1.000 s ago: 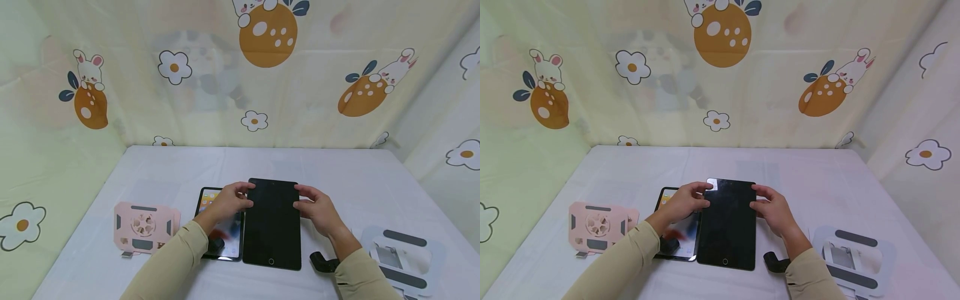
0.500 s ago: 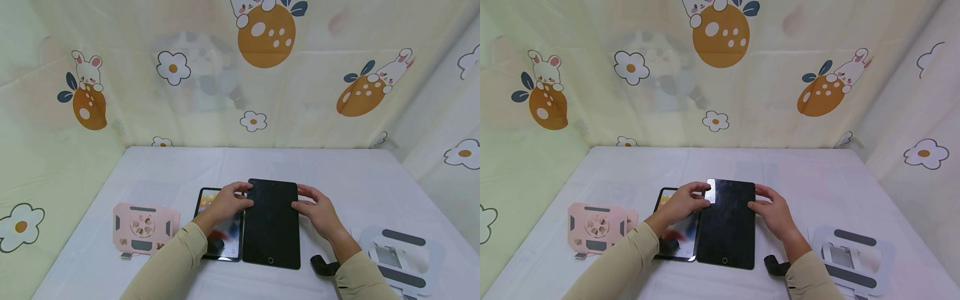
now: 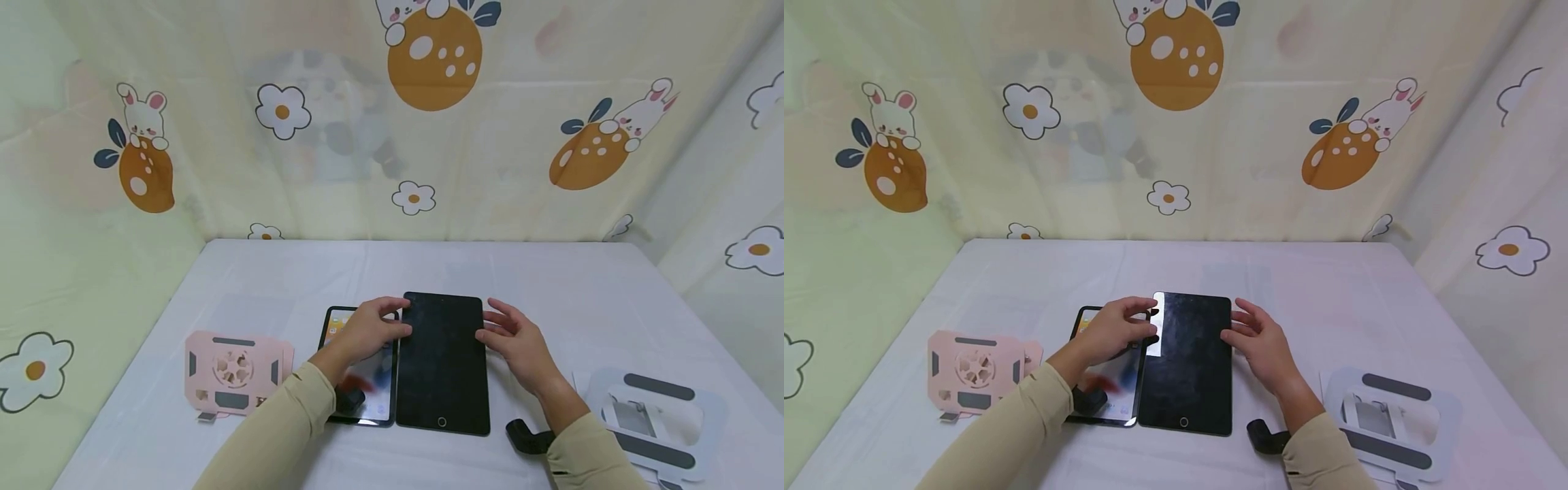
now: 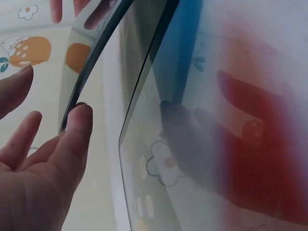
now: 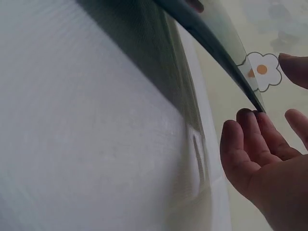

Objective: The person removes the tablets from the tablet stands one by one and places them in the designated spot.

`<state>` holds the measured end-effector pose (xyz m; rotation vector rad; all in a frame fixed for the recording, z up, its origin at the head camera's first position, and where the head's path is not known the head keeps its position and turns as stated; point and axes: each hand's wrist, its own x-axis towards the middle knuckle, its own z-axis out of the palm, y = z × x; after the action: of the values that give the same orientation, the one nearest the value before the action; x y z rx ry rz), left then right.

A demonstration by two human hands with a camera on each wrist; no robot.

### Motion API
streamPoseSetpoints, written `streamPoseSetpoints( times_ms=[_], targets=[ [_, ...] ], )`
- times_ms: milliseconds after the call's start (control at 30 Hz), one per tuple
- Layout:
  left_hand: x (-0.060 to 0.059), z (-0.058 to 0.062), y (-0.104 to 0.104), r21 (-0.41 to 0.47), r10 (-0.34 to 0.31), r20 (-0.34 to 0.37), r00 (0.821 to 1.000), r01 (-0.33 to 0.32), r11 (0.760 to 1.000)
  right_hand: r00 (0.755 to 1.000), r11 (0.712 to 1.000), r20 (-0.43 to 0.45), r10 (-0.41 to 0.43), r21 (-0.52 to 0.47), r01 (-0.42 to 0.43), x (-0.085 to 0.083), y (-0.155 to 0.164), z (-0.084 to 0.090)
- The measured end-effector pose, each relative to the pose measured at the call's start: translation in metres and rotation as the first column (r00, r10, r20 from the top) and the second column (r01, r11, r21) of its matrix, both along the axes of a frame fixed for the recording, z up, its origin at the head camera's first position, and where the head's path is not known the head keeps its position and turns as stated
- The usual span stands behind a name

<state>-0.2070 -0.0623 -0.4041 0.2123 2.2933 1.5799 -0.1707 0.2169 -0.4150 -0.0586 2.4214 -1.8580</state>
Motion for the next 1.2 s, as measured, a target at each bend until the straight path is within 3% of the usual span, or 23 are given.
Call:
streamPoseSetpoints(
  times_ms=[367, 833, 1200],
  targets=[
    [0.001, -0.005, -0.001, 0.003, 0.022, -0.005, 1.000, -0.022, 1.000, 0.999, 0.998, -0.028, -0.040, 0.056, 0.041, 0.002, 0.000, -0.004],
    [0.002, -0.011, 0.001, -0.030, 0.027, -0.017, 0.999, -0.028, 0.999, 1.000, 0.998, -0.011, -0.013, 0.055, 0.013, 0.003, 0.001, -0.008],
    [-0.001, -0.014, -0.001, 0.011, -0.010, 0.026, 1.000, 0.010, 1.000, 1.000, 0.998, 0.010, -0.007, 0.067, 0.006, 0.002, -0.002, -0.011]
  ],
)
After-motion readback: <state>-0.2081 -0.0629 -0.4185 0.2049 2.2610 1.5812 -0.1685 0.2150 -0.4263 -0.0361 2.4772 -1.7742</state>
